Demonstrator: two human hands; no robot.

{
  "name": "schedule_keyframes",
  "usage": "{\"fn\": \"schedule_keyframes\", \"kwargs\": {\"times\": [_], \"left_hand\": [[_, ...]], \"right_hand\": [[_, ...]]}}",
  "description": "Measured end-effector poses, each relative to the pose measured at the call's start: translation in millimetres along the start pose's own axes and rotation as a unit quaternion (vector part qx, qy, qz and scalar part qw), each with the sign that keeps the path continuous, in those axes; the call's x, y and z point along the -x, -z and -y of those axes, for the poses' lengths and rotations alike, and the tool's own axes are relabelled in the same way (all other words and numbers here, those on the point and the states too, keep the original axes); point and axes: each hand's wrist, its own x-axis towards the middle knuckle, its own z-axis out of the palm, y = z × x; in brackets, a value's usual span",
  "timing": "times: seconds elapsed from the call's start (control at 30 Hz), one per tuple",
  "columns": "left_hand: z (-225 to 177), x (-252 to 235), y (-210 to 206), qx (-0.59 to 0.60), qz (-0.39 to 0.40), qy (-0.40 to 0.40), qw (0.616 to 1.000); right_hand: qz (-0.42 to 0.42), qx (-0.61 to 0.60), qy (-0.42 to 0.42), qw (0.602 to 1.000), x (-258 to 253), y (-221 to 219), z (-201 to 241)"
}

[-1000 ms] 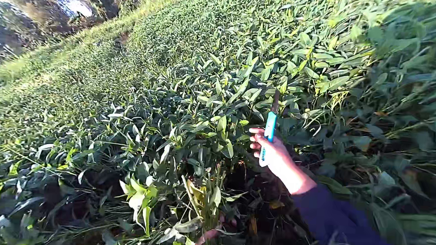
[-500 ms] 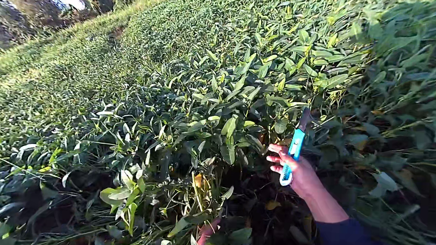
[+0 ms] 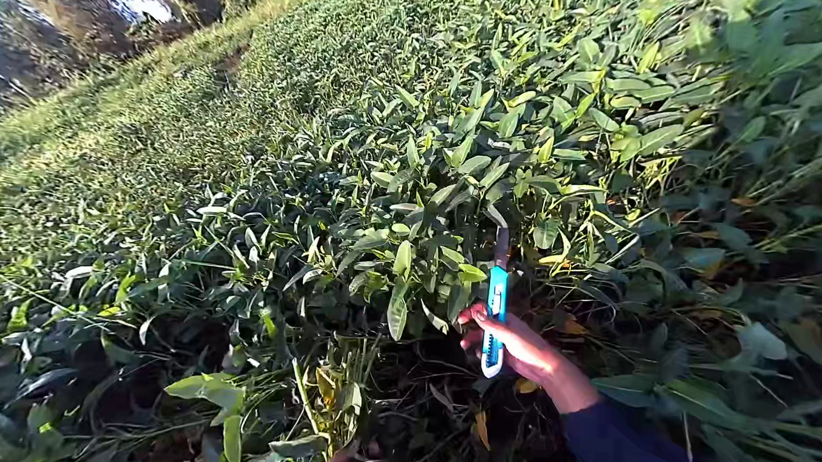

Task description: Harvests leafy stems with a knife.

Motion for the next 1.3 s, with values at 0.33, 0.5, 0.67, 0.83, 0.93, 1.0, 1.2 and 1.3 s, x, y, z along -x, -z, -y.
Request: {"fn": "schedule_keyframes", "kwargs": {"times": [0.33,0.5,0.67,0.83,0.93,1.0,1.2,1.3], "left_hand": [[-6,-34,-49,-0.294,0.026,0.032,0.955],[-20,-54,-62,-0.219,-0.021,0.054,0.974],[-38,-79,-87,-0.198,0.040,0.091,0.975],[-34,-88,-84,-0.128,0.036,-0.016,0.991],[-32,-75,-62,-0.093,0.018,-0.031,0.995],[-25,-72,-37,-0.066,0.055,0.008,0.996],[3,-80,22,0.084,0.315,0.017,0.945],[13,-81,16,0.073,0.356,-0.042,0.931]], "right_hand": [[0.105,0.353,0.079,0.926,102,-66,-46],[0.066,0.328,0.091,0.938,101,-76,-59],[0.100,0.354,0.062,0.928,99,-72,-57],[0.046,0.244,0.122,0.961,103,-51,-58],[-0.126,0.209,-0.003,0.970,103,-34,-44],[-0.139,0.297,-0.165,0.930,105,-17,-26],[-0.024,0.460,-0.287,0.840,116,-30,11],[0.029,0.510,-0.280,0.813,96,-57,4]]}}
